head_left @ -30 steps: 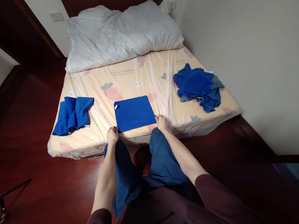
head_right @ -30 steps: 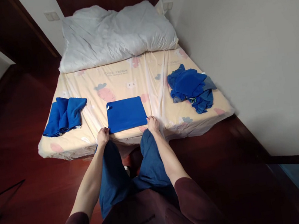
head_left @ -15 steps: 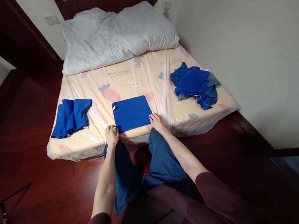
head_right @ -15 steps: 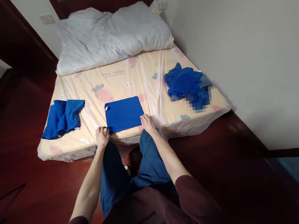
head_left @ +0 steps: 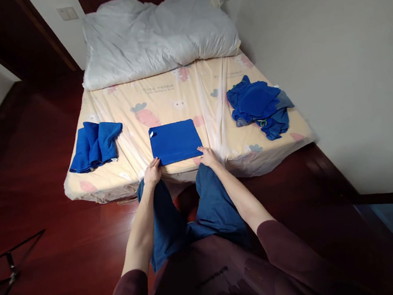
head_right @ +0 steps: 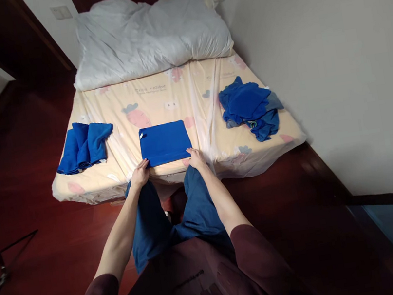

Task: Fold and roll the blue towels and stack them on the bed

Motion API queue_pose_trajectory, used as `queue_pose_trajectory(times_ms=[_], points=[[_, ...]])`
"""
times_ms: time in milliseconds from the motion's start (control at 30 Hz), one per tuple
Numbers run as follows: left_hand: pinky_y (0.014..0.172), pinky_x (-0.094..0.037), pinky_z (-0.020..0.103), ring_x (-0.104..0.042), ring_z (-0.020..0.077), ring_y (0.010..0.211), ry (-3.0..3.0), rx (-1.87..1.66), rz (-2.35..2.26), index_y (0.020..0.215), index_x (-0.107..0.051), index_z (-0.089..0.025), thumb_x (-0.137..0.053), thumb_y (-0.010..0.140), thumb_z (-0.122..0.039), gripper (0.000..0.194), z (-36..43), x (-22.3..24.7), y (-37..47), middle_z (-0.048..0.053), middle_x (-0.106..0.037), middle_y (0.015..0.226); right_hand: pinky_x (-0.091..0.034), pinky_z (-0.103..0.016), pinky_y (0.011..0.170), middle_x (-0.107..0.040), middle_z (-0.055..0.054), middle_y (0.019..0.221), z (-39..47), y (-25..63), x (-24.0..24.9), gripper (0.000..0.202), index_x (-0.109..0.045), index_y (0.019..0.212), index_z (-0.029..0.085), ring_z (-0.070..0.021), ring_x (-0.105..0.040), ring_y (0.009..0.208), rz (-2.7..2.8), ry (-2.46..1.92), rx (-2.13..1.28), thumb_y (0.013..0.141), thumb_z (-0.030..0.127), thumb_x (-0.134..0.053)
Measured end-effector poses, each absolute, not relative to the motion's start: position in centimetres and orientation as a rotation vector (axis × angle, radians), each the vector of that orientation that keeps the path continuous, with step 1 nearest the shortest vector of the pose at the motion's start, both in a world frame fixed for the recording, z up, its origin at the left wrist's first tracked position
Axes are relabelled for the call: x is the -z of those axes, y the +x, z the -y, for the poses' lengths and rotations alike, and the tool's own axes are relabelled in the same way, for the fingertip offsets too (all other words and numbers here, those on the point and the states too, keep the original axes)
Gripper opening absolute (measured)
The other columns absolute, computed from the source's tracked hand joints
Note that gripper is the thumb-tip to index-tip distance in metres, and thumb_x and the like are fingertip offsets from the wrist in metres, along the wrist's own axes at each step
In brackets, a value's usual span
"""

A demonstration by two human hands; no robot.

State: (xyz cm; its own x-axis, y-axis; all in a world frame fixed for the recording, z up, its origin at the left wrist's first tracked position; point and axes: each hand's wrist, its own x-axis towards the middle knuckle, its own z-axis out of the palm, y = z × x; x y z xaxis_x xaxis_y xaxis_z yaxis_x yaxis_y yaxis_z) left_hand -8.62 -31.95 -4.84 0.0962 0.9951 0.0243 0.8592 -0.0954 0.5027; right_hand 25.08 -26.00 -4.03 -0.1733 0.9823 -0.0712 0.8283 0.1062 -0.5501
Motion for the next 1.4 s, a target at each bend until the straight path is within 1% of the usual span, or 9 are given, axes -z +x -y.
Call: queue_pose_trajectory(times_ms=[167, 333, 500, 667, 800, 967, 1100, 1267, 1400], points=[[0.126, -0.038, 0.046, -0.040, 0.0262, 0.154, 2.007, -0.493, -1.859, 0.152, -0.056, -0.014, -0.047, 0.086, -0.006, 0.067, 31.7, 4.6, -8.5, 0.013, -0.050, 0.161, -0.040, -0.033, 0.125, -0.061, -0.010, 0.153, 25.7, 24.8, 4.2, 0.068, -0.064, 0.145, 0.016, -0.0177, -0.056, 0.144, 2.047, -1.865, -0.670, 0.082, -0.005, -0.052], [0.121, -0.042, 0.049, -0.045, 0.0304, 0.150, 1.986, -0.439, -1.929, 0.151, -0.057, -0.019, -0.051, 0.086, -0.008, 0.067, 31.5, 4.2, -8.5, 0.012, -0.052, 0.160, -0.043, -0.034, 0.119, -0.066, -0.016, 0.142, 25.5, 24.0, 3.4, 0.056, -0.068, 0.140, 0.017, -0.0245, -0.058, 0.137, 2.077, -1.898, -0.596, 0.087, 0.001, -0.057], [0.118, -0.043, 0.045, -0.049, 0.0296, 0.147, 1.974, -0.427, -1.993, 0.146, -0.063, -0.026, -0.052, 0.087, -0.006, 0.063, 31.3, 3.9, -8.6, 0.010, -0.059, 0.154, -0.047, -0.034, 0.111, -0.071, -0.015, 0.133, 25.2, 23.3, 2.5, 0.050, -0.073, 0.131, 0.017, -0.0254, -0.059, 0.129, 2.111, -1.880, -0.535, 0.091, 0.000, -0.050], [0.116, -0.044, 0.045, -0.051, 0.0302, 0.144, 1.910, -0.480, -1.975, 0.143, -0.065, -0.022, -0.047, 0.092, -0.008, 0.056, 31.7, 3.2, -8.5, 0.011, -0.063, 0.148, -0.046, -0.033, 0.110, -0.071, -0.012, 0.133, 25.7, 23.9, 2.6, 0.054, -0.074, 0.129, 0.018, -0.0251, -0.059, 0.127, 2.100, -1.934, -0.531, 0.092, -0.002, -0.040], [0.114, -0.044, 0.047, -0.052, 0.0331, 0.139, 1.880, -0.498, -1.978, 0.139, -0.067, -0.019, -0.047, 0.092, -0.008, 0.052, 32.2, 3.2, -8.5, 0.015, -0.068, 0.139, -0.048, -0.034, 0.109, -0.072, -0.011, 0.131, 26.4, 24.6, 2.8, 0.052, -0.073, 0.129, 0.021, -0.0259, -0.061, 0.126, 2.005, -1.985, -0.560, 0.094, 0.001, -0.040], [0.108, -0.047, 0.046, -0.059, 0.0347, 0.128, 1.834, -0.488, -2.030, 0.131, -0.068, -0.018, -0.048, 0.100, -0.020, 0.037, 32.8, 3.1, -8.6, 0.018, -0.070, 0.123, -0.050, -0.035, 0.109, -0.070, -0.009, 0.136, 27.3, 25.2, 2.8, 0.046, -0.069, 0.132, 0.021, -0.0245, -0.063, 0.127, 1.884, -1.998, -0.678, 0.097, 0.007, -0.043], [0.101, -0.050, 0.042, -0.066, 0.0334, 0.114, 1.743, -0.551, -2.084, 0.134, -0.063, -0.016, -0.045, 0.106, -0.034, 0.038, 32.9, 3.2, -8.9, 0.019, -0.070, 0.111, -0.051, -0.037, 0.106, -0.071, -0.013, 0.132, 27.5, 25.8, 3.4, 0.039, -0.062, 0.138, 0.019, -0.0259, -0.066, 0.122, 1.779, -1.992, -0.722, 0.104, 0.020, -0.043], [0.100, -0.050, 0.041, -0.064, 0.0318, 0.114, 1.724, -0.604, -2.058, 0.131, -0.061, -0.017, -0.045, 0.107, -0.038, 0.036, 32.8, 3.4, -9.0, 0.016, -0.073, 0.108, -0.054, -0.036, 0.101, -0.075, -0.012, 0.120, 27.1, 26.2, 4.4, 0.035, -0.064, 0.133, 0.018, -0.0242, -0.070, 0.110, 1.731, -1.977, -0.723, 0.103, 0.029, -0.049], [0.101, -0.050, 0.041, -0.062, 0.0320, 0.118, 1.725, -0.628, -2.055, 0.126, -0.063, -0.018, -0.048, 0.105, -0.038, 0.033, 32.5, 3.6, -9.1, 0.016, -0.074, 0.112, -0.056, -0.034, 0.095, -0.078, -0.008, 0.110, 26.6, 26.4, 5.1, 0.032, -0.068, 0.126, 0.020, -0.0223, -0.072, 0.102, 1.671, -1.944, -0.761, 0.098, 0.032, -0.060]])
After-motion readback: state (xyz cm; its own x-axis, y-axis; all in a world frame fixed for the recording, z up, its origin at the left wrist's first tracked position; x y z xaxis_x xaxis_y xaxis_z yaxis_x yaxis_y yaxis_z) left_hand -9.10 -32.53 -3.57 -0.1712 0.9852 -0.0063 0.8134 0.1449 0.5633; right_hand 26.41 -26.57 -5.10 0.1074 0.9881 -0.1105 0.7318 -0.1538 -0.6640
